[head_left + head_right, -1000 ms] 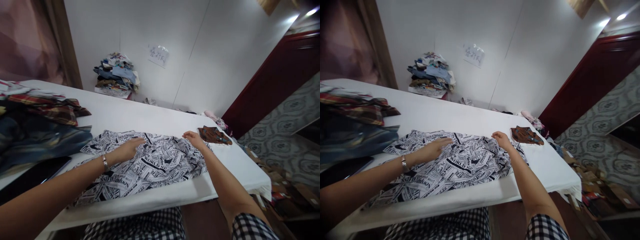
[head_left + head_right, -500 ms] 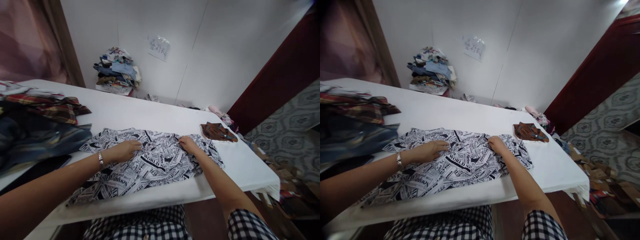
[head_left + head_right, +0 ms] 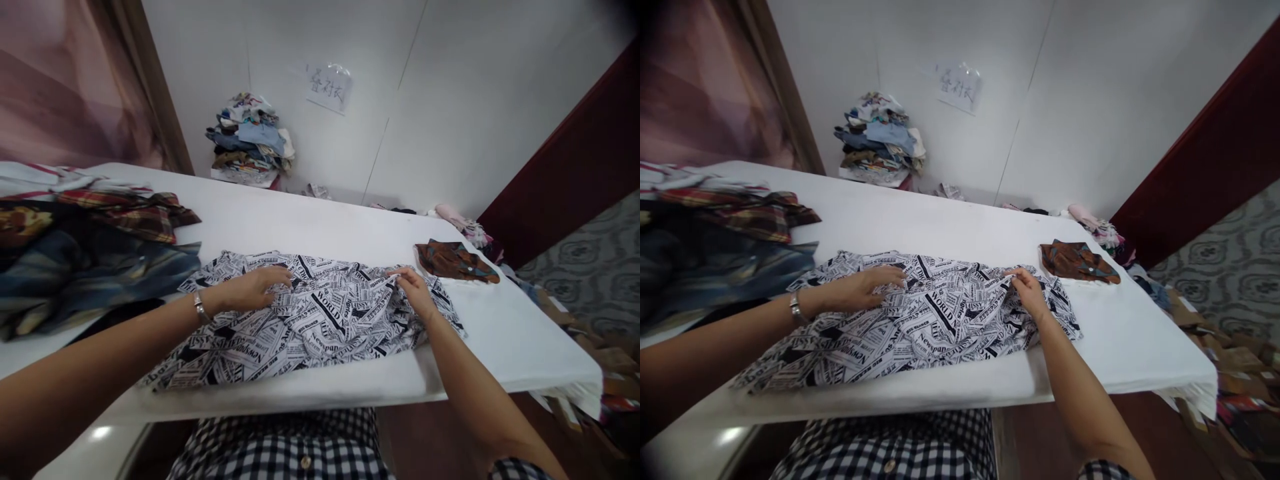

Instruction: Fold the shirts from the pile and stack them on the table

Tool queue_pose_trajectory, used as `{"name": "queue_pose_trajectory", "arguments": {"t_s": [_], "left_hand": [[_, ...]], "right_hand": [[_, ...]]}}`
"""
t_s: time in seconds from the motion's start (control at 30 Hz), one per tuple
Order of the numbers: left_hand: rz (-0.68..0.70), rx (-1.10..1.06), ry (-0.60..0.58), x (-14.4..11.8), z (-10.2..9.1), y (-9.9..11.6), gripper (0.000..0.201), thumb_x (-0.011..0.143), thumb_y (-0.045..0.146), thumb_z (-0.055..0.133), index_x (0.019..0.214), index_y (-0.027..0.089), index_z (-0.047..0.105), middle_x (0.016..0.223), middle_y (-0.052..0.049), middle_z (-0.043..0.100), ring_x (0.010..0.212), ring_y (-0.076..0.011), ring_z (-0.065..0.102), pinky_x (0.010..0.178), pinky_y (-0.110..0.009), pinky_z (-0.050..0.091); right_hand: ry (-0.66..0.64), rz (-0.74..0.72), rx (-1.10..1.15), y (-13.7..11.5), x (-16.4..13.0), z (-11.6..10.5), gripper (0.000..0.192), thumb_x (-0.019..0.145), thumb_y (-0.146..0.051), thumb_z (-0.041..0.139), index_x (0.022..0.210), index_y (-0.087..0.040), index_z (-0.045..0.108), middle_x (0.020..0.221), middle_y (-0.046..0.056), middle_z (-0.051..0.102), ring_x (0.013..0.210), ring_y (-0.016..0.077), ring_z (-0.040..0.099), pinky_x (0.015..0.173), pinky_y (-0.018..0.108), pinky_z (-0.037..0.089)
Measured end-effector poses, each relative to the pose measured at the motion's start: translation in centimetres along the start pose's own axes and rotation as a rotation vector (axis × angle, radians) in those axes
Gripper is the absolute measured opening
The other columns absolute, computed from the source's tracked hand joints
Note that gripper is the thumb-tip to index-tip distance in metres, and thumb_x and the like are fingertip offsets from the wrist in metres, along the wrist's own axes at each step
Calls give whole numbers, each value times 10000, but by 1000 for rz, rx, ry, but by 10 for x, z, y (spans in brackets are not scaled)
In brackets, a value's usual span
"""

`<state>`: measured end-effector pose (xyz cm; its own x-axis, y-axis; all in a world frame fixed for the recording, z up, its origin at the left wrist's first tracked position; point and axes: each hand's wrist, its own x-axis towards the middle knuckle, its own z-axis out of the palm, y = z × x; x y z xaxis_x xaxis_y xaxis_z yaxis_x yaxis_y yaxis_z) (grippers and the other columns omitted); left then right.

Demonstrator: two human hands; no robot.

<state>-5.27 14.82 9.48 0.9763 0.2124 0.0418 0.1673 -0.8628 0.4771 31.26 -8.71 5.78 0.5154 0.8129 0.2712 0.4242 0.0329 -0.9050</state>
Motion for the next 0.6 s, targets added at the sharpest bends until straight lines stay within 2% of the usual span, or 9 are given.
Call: {"name": "queue_pose_trajectory", "arguments": {"t_s": [0.07,0.1,0.23,0.3,0.43,0.5,0.6], "left_hand": [[-33,31,-64,-3,4,0,571,655,109,576,1211,232,617,1429,-77,525,1370,-266,409,1154,-465,296],[-52,56,-85,-3,7,0,567,641,98,581,1189,232,633,1443,-76,510,1384,-273,389,1159,-475,284],[-28,84,-48,4,10,4,263,709,120,546,900,205,706,1380,-81,571,1368,-270,412,1162,-486,279],[-32,31,7,4,3,9,269,742,150,508,922,212,697,1352,-72,593,1349,-255,433,1150,-474,306],[-176,-78,98,-8,-19,21,385,774,324,500,1128,267,641,1347,-46,586,1257,-267,505,1032,-418,440],[-228,-94,137,-15,-29,27,392,770,438,509,1099,273,645,1219,-47,650,1114,-267,578,936,-377,491],[-268,-106,183,-21,-41,38,388,764,527,481,983,264,665,979,-33,693,893,-221,611,819,-332,514]], "right_hand": [[-1,-5,-7,4,1,0,199,800,-396,591,900,-231,642,963,51,716,959,233,636,932,388,459],[-6,-10,-13,5,1,0,203,803,-397,591,903,-230,645,959,51,715,956,232,633,925,384,460],[-14,-29,-46,8,0,1,231,811,-423,578,908,-224,642,930,43,703,912,220,630,879,363,470],[7,-43,-92,5,-3,-1,239,811,-433,569,897,-222,641,879,31,689,861,213,622,839,352,476],[49,-80,-204,-10,-15,-11,207,800,-404,569,862,-223,649,831,22,668,832,214,603,822,354,472],[32,-100,-257,-18,-21,-18,186,806,-385,568,850,-226,655,857,29,671,854,220,605,841,366,471],[30,-136,-333,-24,-32,-24,168,814,-375,572,838,-238,668,864,35,676,924,243,611,923,411,449]]}}
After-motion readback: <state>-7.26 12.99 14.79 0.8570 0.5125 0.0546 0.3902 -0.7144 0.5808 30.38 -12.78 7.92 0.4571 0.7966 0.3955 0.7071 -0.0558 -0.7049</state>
